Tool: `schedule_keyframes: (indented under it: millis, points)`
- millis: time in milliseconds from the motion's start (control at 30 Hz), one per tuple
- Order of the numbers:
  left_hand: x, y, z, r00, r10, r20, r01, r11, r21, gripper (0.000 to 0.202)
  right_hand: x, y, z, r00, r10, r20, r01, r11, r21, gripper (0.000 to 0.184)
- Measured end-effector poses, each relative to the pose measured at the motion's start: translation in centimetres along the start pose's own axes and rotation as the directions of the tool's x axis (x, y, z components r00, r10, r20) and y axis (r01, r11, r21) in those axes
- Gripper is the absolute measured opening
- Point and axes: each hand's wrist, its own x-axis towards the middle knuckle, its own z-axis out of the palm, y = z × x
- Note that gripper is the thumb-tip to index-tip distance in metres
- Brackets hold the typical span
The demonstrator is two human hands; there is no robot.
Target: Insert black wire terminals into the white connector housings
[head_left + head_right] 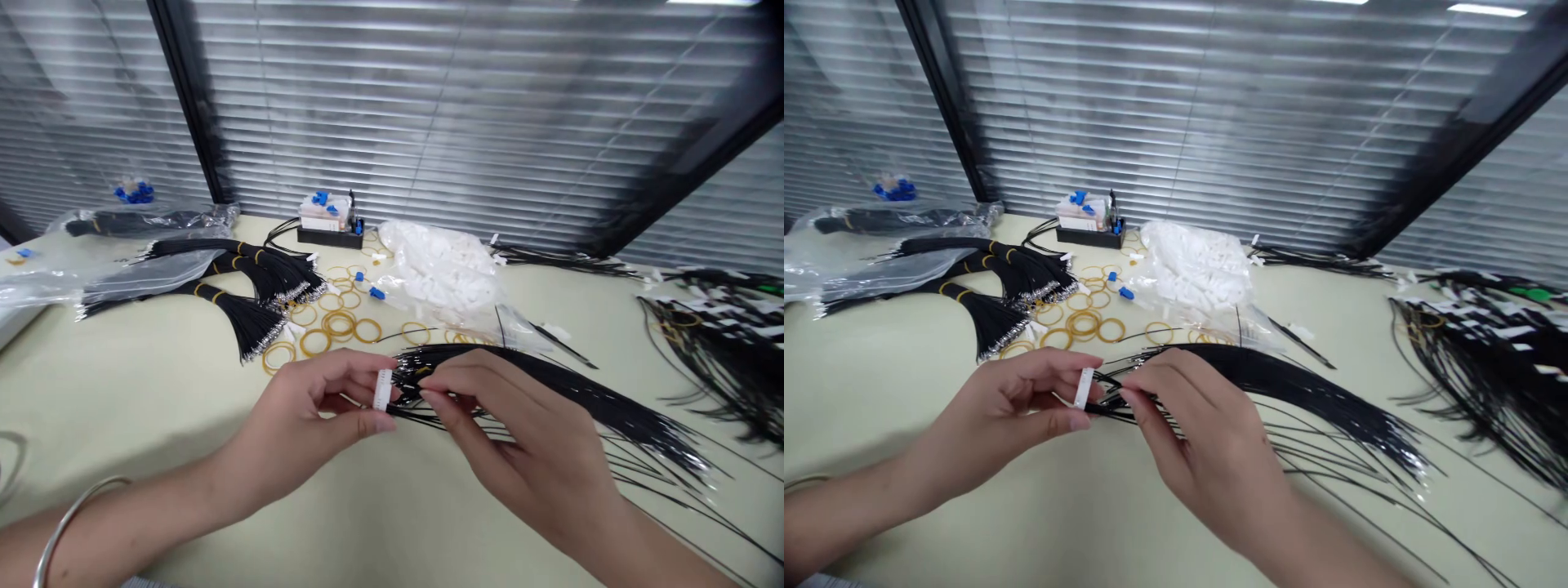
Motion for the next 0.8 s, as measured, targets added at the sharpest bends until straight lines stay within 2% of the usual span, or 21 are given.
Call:
schedule_keyframes:
  millis: [233,433,800]
  points:
    - [0.25,-0.45,0.02,0.998,-0.044,0.033,0.044,0.999,-0.008,0.026,-0.35,0.40,0.72,1.000,-0.007,0.026,0.008,0.999,-0.033,0.013]
    - [0.30,-0.55,0.05,0.996,-0.074,0.047,0.075,0.997,-0.016,0.029,-0.66,0.28,1.01,1.000,0.002,0.002,-0.001,0.999,-0.033,0.012]
    - [-0.03,-0.66,0.27,0.995,-0.041,0.086,0.047,0.997,-0.069,0.029,-0.65,-0.03,0.72,0.998,-0.058,-0.032,0.055,0.993,-0.101,0.013]
